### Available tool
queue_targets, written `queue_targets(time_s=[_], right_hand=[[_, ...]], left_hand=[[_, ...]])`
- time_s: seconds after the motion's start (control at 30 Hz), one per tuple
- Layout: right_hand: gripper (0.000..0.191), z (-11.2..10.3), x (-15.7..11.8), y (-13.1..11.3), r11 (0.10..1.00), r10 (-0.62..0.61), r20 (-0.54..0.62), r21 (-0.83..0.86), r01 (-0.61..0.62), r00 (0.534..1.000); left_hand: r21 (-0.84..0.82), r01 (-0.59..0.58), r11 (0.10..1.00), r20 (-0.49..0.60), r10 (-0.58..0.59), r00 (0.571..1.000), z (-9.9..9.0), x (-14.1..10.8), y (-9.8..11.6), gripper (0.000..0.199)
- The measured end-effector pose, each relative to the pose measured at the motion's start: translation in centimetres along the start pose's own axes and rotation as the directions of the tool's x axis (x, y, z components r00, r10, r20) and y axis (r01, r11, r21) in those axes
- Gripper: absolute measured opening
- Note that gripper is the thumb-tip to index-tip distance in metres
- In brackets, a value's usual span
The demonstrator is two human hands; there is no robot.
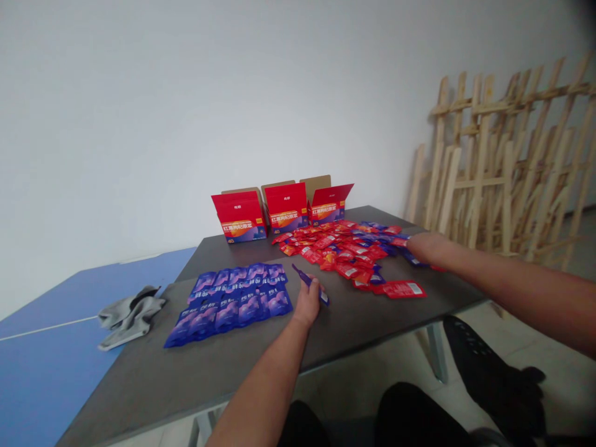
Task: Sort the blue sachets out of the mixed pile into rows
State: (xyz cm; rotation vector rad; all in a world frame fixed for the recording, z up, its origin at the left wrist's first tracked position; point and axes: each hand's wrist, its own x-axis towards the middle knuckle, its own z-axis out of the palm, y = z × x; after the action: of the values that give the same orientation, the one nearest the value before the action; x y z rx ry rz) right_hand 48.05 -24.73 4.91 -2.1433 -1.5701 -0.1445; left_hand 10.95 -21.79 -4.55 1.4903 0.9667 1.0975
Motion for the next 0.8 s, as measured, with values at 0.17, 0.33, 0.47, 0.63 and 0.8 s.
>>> queue_targets(time_s=[0.17, 0.33, 0.47, 0.63, 0.8], right_hand=[[0.019, -3.9, 1.1, -3.2, 0.979, 0.019, 0.156, -0.203, 0.013, 0.988], [0.018, -1.9, -1.1, -9.1, 0.892, -0.09, 0.269, 0.451, -0.043, 0.959], [0.032, 3.8, -4.3, -13.5, 0.256, -0.138, 0.4, 0.898, -0.357, 0.906], [0.032, 9.9, -6.0, -17.4, -0.264, -0.261, 0.411, 0.84, -0.474, 0.874], [0.031, 13.4, -5.5, -19.9, -0.446, -0.255, 0.382, 0.768, -0.459, 0.888]], left_hand=[[-0.042, -0.02, 0.999, 0.036, 0.022, 0.999, 0.0, 0.2, -0.4, 0.032], [-0.037, -0.006, 0.999, 0.046, 0.008, 0.999, -0.2, 0.2, -0.4, 0.034], [-0.049, -0.005, 0.999, 0.015, 0.006, 1.0, -0.2, 0.1, -0.2, 0.035], [-0.05, -0.026, 0.998, -0.034, 0.024, 0.999, -0.2, -0.1, 0.0, 0.039], [-0.099, -0.012, 0.995, 0.013, 0.014, 1.0, -0.4, -0.4, 0.1, 0.046]])
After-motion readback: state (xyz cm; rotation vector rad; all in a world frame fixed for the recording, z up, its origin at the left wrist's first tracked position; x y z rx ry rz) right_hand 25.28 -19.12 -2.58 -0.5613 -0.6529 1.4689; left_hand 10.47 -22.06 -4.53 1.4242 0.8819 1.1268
